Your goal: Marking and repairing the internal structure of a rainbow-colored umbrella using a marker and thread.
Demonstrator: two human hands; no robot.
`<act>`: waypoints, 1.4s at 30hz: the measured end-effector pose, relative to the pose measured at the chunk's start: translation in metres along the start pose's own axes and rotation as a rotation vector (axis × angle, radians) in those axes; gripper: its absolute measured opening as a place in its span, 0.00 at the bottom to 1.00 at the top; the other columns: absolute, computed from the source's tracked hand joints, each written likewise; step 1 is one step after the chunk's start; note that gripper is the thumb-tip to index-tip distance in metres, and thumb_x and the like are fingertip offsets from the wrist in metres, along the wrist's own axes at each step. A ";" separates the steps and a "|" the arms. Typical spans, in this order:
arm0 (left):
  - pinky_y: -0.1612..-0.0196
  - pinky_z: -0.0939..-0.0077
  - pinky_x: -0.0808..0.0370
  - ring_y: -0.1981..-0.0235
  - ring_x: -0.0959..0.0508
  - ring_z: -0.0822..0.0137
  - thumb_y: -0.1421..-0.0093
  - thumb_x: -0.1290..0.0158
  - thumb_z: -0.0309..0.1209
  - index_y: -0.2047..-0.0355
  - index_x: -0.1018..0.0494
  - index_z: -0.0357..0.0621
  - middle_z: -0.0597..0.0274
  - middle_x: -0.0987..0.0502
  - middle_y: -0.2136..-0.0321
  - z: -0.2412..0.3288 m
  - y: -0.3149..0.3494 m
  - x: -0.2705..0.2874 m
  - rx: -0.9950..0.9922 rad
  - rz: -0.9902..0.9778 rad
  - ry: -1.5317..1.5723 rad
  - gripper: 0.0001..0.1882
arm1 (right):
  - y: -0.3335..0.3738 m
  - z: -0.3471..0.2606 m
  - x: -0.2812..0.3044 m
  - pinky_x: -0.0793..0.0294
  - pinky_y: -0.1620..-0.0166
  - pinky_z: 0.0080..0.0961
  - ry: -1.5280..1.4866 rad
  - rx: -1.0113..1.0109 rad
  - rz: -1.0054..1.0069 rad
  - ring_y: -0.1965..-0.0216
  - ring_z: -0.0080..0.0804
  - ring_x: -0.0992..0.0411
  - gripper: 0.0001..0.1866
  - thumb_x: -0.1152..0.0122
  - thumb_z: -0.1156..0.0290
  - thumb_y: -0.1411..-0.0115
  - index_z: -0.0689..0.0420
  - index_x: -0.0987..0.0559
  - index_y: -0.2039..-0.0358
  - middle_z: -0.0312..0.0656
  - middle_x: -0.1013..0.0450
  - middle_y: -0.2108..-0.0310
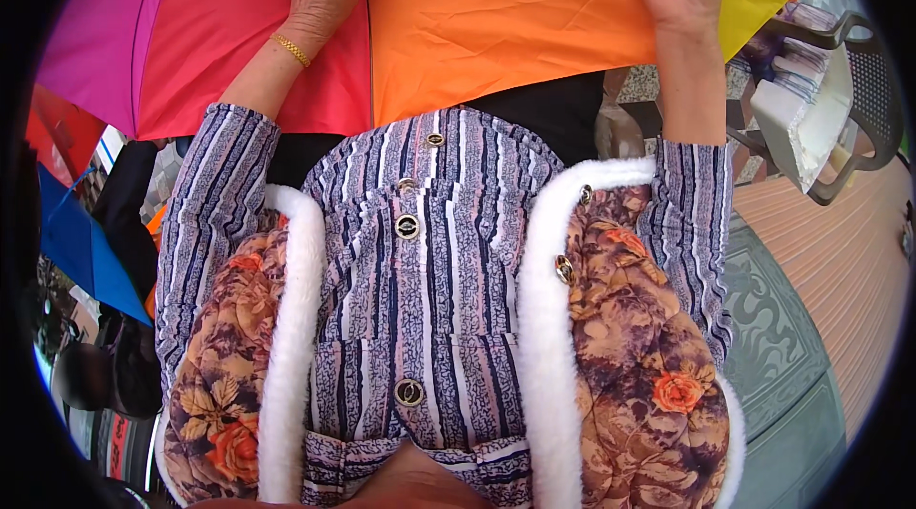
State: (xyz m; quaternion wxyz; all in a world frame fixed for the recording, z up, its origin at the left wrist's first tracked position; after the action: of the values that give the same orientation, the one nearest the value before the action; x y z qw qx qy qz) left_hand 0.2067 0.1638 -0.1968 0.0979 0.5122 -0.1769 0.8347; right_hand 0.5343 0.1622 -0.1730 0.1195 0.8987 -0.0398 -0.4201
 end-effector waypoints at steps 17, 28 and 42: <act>0.65 0.63 0.26 0.67 0.24 0.52 0.45 0.44 0.37 0.62 0.29 0.44 0.57 0.25 0.68 -0.036 0.019 0.011 0.067 -0.047 -0.108 0.13 | 0.050 -0.061 -0.096 0.41 0.72 0.18 -0.124 0.180 -0.262 0.82 0.21 0.45 0.05 0.54 0.84 0.42 0.71 0.32 0.65 0.32 0.45 0.85; 0.67 0.59 0.26 0.68 0.23 0.51 0.45 0.46 0.40 0.68 0.28 0.43 0.53 0.25 0.71 -0.032 0.008 0.010 -0.102 -0.309 -0.344 0.13 | 0.064 -0.052 -0.127 0.41 0.72 0.18 -0.081 0.183 -0.273 0.83 0.20 0.46 0.04 0.54 0.83 0.42 0.69 0.32 0.65 0.32 0.45 0.85; 0.63 0.60 0.24 0.65 0.22 0.51 0.48 0.46 0.42 0.64 0.24 0.43 0.50 0.22 0.70 -0.082 -0.042 0.135 0.237 -0.326 -0.059 0.17 | 0.045 -0.041 -0.245 0.36 0.71 0.21 0.158 0.218 -0.352 0.81 0.20 0.41 0.10 0.49 0.67 0.36 0.61 0.30 0.62 0.33 0.37 0.77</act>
State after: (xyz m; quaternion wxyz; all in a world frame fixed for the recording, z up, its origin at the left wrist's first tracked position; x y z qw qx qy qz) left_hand 0.0925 0.2322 -0.1027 0.1657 0.5662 0.0048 0.8074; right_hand 0.4097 0.1682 0.0460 -0.0509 0.9296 0.0818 -0.3558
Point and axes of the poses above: each hand's wrist, its own y-axis away from the middle knuckle, its own x-axis out of the back of the hand, z = x × y, the point moved 6 cm from there along -y, towards the middle knuckle
